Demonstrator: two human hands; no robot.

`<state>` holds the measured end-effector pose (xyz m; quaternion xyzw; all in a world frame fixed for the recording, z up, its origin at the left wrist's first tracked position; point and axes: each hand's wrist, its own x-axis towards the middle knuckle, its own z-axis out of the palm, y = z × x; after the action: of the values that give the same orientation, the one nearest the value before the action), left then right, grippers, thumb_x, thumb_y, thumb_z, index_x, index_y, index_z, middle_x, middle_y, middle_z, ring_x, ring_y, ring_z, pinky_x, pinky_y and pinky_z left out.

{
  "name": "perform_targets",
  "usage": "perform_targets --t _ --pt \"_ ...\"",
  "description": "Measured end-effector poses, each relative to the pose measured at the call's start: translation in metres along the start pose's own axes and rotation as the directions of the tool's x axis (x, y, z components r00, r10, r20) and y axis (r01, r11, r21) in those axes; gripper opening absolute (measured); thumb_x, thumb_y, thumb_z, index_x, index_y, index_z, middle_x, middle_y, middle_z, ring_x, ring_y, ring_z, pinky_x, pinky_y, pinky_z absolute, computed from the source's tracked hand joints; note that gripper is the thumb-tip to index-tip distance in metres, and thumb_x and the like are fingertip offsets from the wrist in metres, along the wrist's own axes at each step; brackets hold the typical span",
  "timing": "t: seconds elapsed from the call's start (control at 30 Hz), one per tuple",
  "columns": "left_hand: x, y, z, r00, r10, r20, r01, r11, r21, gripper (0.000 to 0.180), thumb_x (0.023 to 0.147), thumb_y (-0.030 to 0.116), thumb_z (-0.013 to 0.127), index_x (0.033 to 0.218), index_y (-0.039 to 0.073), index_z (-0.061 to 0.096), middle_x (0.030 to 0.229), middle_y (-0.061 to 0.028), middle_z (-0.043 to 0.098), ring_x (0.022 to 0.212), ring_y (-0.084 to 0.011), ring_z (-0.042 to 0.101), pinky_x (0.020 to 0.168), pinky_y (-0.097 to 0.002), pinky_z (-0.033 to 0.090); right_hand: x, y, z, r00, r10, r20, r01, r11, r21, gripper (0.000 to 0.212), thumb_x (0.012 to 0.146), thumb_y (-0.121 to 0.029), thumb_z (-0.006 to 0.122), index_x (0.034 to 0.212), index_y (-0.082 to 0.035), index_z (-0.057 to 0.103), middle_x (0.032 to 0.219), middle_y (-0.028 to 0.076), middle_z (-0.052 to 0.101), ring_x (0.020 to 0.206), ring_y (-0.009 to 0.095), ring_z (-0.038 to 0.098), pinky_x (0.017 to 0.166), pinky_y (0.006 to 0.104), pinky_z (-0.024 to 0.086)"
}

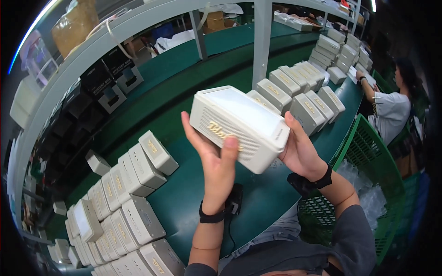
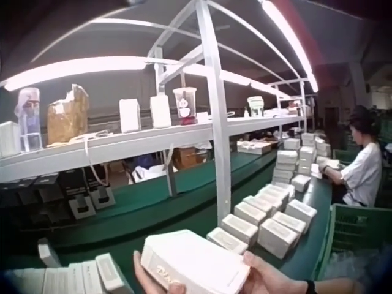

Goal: The person picks up a speaker from the conveyor belt, turns it over to inspect it, and presses the buttons before placing it back on the belt and repeating the process with others.

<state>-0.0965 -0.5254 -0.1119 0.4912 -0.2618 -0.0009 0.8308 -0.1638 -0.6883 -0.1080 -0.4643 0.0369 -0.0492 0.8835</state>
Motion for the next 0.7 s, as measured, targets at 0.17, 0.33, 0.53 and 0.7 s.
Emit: perform_targets --t 0.17,0.33,0.53,0.7 --pt "0.004 -0.015 -0.016 0.988 -0.152 -0.015 0.143 0.955 -0.259 0.078 0.096 0.044 0.050 0.147 0.005 0.007 0.142 -0.0183 0.033 0.130 -0.0259 0.038 0.105 -0.0373 0.037 -0.009 -0.004 0.003 0.980 -0.179 0.083 0.196 0.928 -0.315 0.071 0.091 -0.045 0.057 0.143 -0.002 0.033 0.138 0.015 0.047 0.123 0.023 0.050 0.100 0.0333 0.042" --pt "0.007 -0.008 -0.010 0.966 -0.256 -0.036 0.223 0.894 -0.388 0.063 0.099 0.050 0.034 0.141 0.003 0.030 0.134 -0.0148 0.047 0.121 -0.0257 0.050 0.099 -0.0363 0.043 -0.018 -0.010 0.012 0.900 -0.327 0.289 0.437 0.653 -0.618 0.077 0.080 -0.034 0.075 0.140 -0.001 0.038 0.139 0.019 0.044 0.125 0.027 0.048 0.099 0.0338 0.042" --pt "0.005 -0.010 -0.003 0.961 -0.257 -0.104 0.177 0.856 -0.486 0.059 0.099 0.048 0.031 0.135 0.003 0.040 0.129 -0.0137 0.052 0.115 -0.0248 0.054 0.097 -0.0361 0.044 -0.024 -0.012 0.021 0.735 -0.457 0.501 0.639 0.220 -0.737 0.074 0.071 -0.021 0.084 0.133 -0.003 0.048 0.143 0.024 0.038 0.123 0.027 0.051 0.097 0.0348 0.044" --pt "-0.003 -0.011 -0.001 0.946 -0.302 -0.120 0.193 0.818 -0.541 0.059 0.097 0.048 0.036 0.136 0.004 0.039 0.130 -0.0136 0.050 0.114 -0.0257 0.054 0.097 -0.0369 0.043 -0.020 0.001 0.009 0.650 -0.517 0.557 0.742 0.273 -0.613 0.076 0.070 -0.018 0.084 0.133 -0.002 0.045 0.142 0.030 0.037 0.128 0.034 0.045 0.101 0.0370 0.040"
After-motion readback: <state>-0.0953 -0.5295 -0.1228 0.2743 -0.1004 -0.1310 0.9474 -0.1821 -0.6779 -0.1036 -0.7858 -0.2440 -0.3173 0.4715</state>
